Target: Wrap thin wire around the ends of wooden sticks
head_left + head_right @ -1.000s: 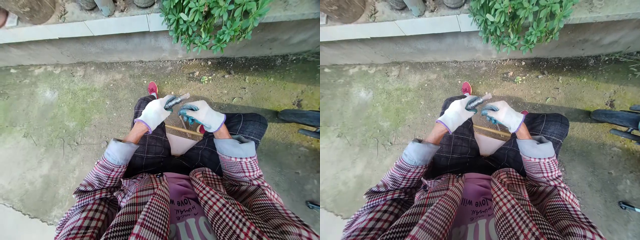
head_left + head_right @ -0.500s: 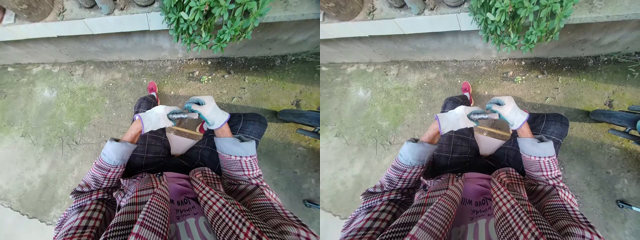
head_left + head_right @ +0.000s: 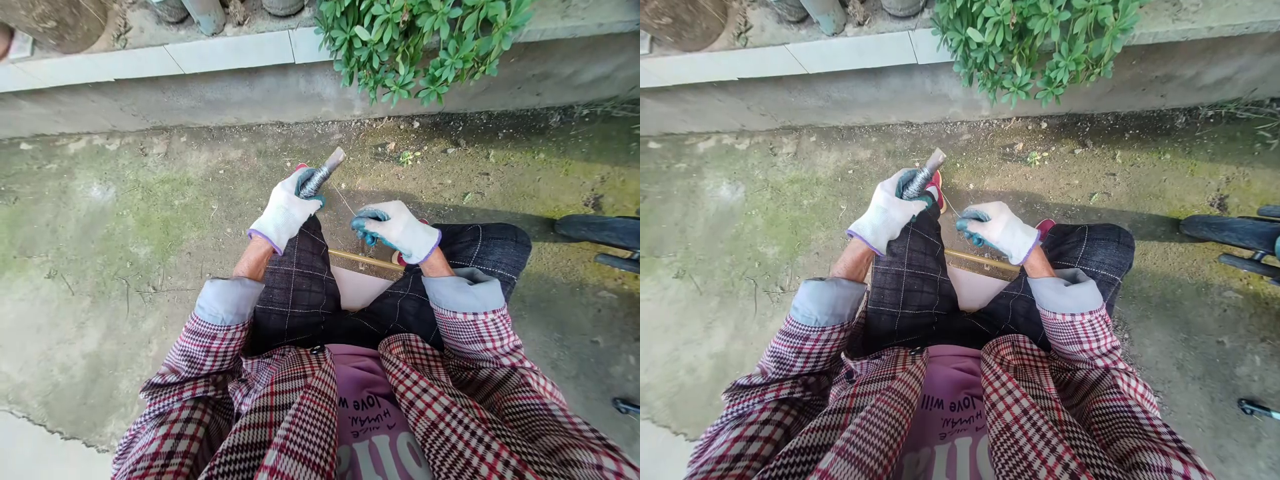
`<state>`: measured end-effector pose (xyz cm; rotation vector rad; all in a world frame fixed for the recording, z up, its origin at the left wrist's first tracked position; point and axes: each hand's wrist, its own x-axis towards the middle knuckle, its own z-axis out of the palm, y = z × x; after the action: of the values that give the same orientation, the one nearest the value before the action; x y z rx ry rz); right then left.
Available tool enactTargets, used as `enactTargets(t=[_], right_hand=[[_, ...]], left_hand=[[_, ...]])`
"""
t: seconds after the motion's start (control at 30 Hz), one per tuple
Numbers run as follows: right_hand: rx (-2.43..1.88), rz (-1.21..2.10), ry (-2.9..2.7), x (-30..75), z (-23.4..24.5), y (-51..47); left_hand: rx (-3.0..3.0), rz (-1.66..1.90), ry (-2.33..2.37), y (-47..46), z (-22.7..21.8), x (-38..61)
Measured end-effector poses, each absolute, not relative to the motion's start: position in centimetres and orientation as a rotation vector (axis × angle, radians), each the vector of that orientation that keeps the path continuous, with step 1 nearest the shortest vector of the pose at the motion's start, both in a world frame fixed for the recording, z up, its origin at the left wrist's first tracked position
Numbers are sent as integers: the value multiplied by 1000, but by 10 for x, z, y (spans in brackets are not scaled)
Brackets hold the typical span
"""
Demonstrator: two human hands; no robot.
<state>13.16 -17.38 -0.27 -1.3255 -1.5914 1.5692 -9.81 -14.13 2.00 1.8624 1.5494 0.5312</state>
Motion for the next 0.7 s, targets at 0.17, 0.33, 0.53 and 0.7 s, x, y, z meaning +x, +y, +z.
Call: enactTargets(t=[0.17,0.33,0.53,0.7], right_hand=[[-1245,1618,-1761,141,-4,-171],[-1466,1383,-1711,155,-9,-162],[-1495,1333,-1532,156,-19,-155],[-1461,1507,-1489,139,-16,-162]], left_hand=[[2187,-33,1683,-157,11,-92],[2405,-387,1319,-178,3,-71],[2147,82,1137,-170,15,-76],[1904,511,1319,-159,17,-81]])
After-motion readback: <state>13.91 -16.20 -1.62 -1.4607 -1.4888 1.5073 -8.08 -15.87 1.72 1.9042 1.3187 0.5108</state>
